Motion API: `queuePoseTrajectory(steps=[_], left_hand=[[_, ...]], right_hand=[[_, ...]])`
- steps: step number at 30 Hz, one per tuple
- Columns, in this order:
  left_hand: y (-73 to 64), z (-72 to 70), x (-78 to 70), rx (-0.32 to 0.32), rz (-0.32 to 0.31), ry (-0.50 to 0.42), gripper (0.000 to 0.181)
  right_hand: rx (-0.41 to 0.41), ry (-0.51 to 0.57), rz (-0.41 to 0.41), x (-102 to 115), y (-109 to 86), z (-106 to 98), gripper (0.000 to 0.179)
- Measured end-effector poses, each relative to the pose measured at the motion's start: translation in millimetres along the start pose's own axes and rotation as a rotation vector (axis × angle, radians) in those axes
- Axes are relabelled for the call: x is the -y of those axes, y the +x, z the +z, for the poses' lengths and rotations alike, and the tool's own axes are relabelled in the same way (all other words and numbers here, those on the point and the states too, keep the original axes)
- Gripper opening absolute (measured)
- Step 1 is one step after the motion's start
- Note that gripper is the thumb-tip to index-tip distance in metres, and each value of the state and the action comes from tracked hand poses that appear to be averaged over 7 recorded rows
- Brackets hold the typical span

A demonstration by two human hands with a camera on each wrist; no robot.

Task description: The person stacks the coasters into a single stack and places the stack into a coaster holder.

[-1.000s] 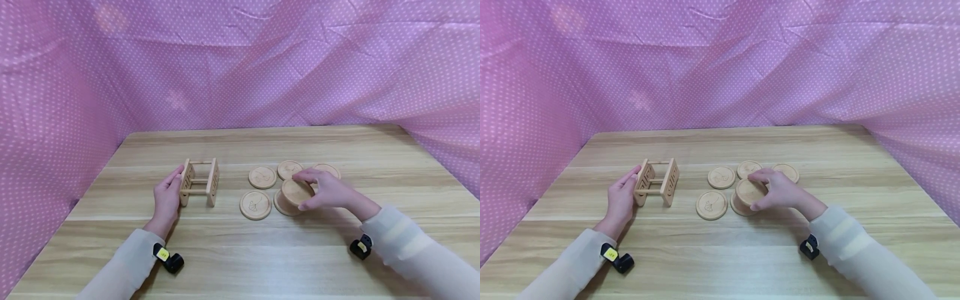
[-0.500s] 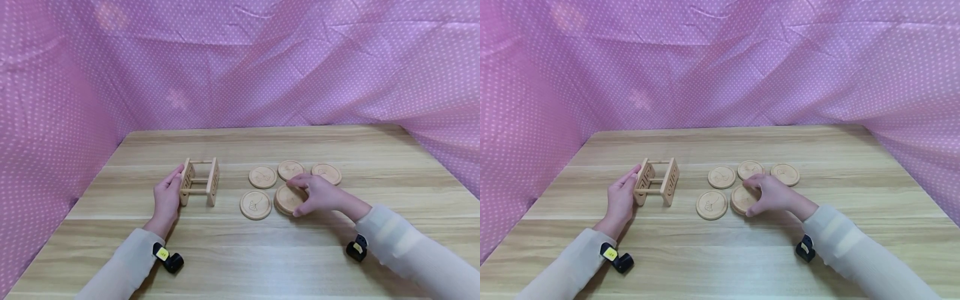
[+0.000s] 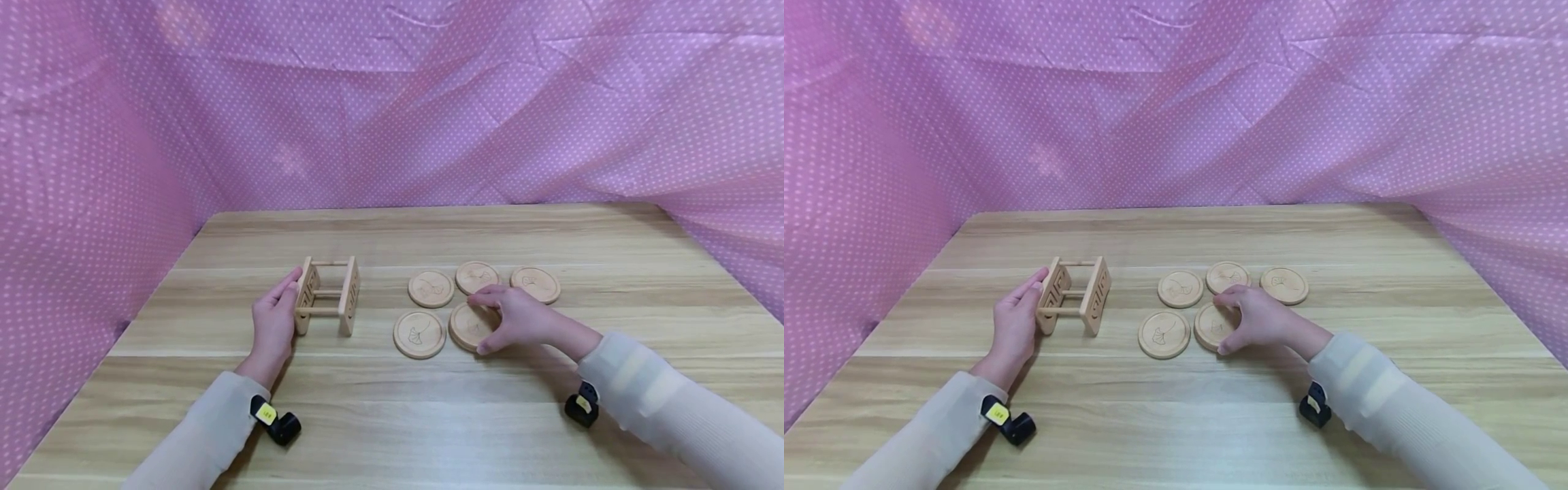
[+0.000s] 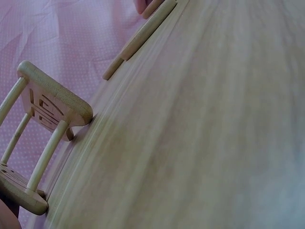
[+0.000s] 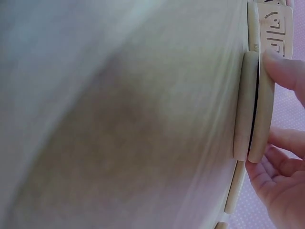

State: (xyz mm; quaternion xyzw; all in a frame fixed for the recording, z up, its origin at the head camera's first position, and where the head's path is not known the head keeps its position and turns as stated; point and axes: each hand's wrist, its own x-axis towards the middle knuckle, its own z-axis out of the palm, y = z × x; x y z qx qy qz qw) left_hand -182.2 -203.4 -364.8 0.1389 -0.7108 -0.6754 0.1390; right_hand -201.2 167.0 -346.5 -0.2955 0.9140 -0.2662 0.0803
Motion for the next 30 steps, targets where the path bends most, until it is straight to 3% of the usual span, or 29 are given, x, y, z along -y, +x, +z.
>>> queuePoseTrajectory(steps=[15, 20, 24, 30], left_hand=[[2.2, -0.1, 0.8, -0.008, 0.021, -0.011, 0.033], [1.3, 0.0, 0.5, -0.009, 0.024, -0.010, 0.033], [0.1, 0.2, 0.4, -0.011, 0.010, 0.004, 0.033], [-0.2, 1.0, 0.8, -0.012, 0.001, 0.008, 0.033]], right_hand=[[0.028, -0.004, 0.006, 1, 0.8, -1, 0.081], [0.046, 0.027, 0.005, 1, -1.0, -2, 0.091], [0.011, 0.116, 0.025, -1, -3.5, -6, 0.097], [-0.093, 0.304, 0.065, -12, -8.0, -18, 0.089]])
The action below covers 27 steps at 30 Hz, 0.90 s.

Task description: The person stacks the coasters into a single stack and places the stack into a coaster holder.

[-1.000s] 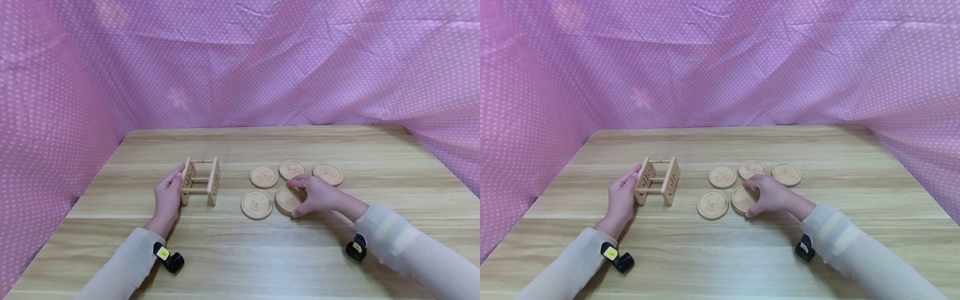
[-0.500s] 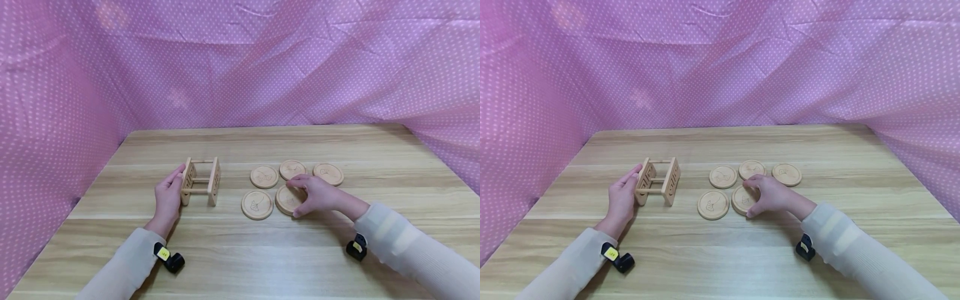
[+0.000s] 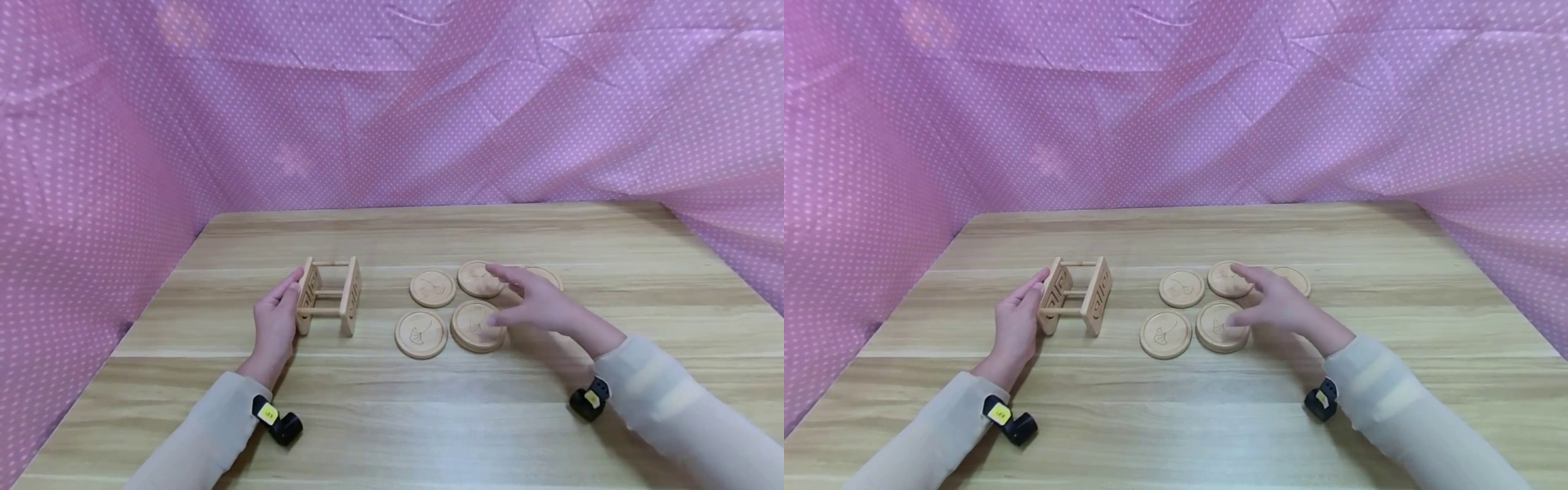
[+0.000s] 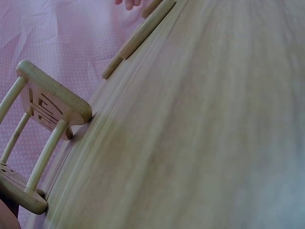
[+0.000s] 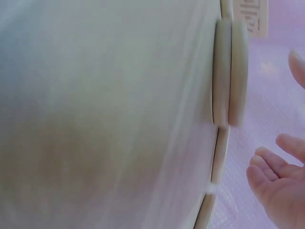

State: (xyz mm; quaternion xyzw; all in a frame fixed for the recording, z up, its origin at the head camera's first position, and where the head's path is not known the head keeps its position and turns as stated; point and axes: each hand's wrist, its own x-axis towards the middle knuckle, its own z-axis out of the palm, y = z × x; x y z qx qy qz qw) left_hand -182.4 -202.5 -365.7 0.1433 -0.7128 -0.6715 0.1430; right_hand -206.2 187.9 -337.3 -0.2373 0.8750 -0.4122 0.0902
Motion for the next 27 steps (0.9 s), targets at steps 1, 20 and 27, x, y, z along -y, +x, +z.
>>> queuePoseTrajectory(steps=[1, 20, 27], left_hand=[[0.2, 0.1, 0.1, -0.001, 0.003, -0.002, 0.033], [0.5, 0.1, 1.2, -0.001, 0.020, -0.015, 0.033], [1.9, -0.9, 2.7, 0.002, 0.040, -0.028, 0.033]], right_hand=[[-0.014, 0.018, 0.007, -1, -0.6, -3, 0.088], [-0.133, 0.047, 0.301, -23, -3.5, -30, 0.091], [-0.146, 0.031, 0.330, -32, -4.2, -36, 0.092]])
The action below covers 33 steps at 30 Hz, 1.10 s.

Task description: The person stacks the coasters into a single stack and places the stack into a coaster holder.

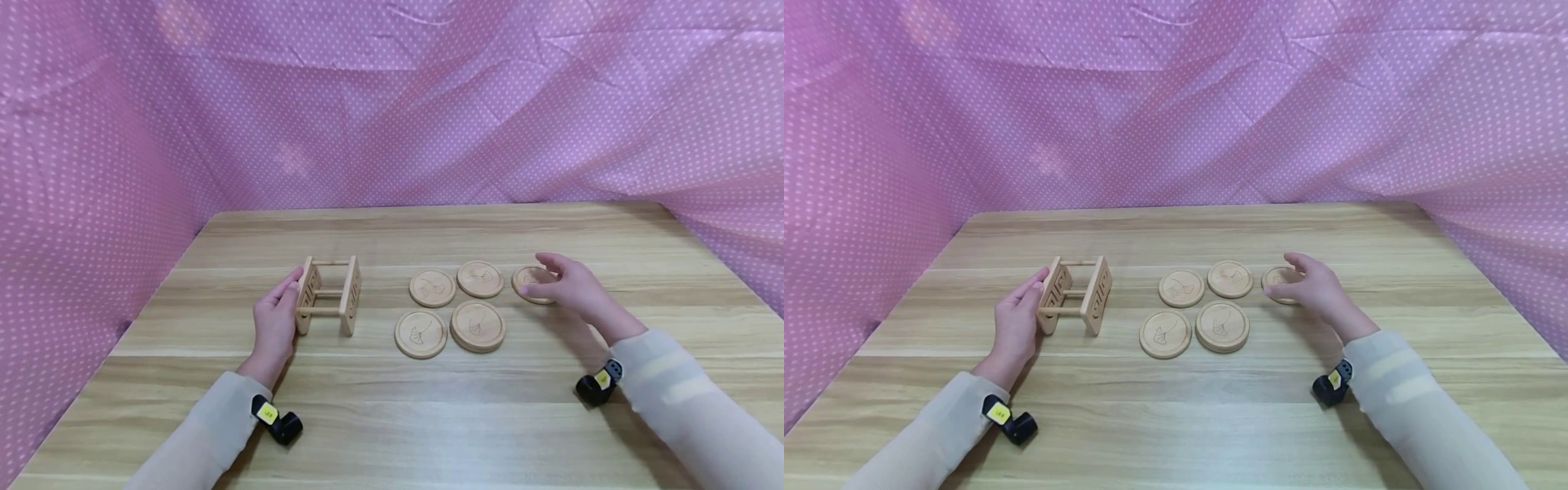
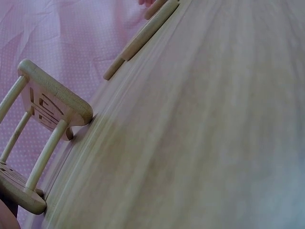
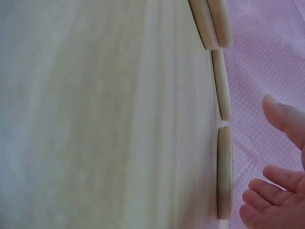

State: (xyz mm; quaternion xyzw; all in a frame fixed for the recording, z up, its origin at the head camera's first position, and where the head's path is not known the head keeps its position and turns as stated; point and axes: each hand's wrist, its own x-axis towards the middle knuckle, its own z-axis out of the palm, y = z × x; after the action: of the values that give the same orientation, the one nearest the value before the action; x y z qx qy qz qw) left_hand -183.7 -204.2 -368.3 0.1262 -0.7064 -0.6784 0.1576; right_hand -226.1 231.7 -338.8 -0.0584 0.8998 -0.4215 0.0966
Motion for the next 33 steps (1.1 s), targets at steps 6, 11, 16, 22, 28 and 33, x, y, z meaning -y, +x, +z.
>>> queuePoseTrajectory(steps=[6, 11, 16, 22, 28, 33], left_hand=[[-0.5, -0.3, 0.8, 0.000, 0.009, 0.008, 0.033], [-0.2, 0.1, 1.7, -0.012, 0.016, 0.007, 0.032], [0.1, 0.4, 2.4, -0.017, 0.011, 0.000, 0.033], [0.1, 0.4, 2.4, -0.016, 0.014, -0.005, 0.033], [0.6, 1.0, 1.8, -0.026, 0.024, -0.013, 0.032], [0.7, 0.7, 1.7, -0.027, 0.029, -0.018, 0.032]], right_hand=[[0.022, -0.021, 0.049, -7, 5.7, -2, 0.096], [0.040, -0.026, 0.064, -10, 8.4, -2, 0.097], [0.060, -0.003, 0.067, -12, 10.6, -1, 0.096], [0.085, -0.016, 0.086, -12, 13.4, 0, 0.098], [0.090, -0.057, 0.096, -11, 14.8, 1, 0.104], [0.089, -0.086, 0.112, -11, 16.1, 2, 0.106]])
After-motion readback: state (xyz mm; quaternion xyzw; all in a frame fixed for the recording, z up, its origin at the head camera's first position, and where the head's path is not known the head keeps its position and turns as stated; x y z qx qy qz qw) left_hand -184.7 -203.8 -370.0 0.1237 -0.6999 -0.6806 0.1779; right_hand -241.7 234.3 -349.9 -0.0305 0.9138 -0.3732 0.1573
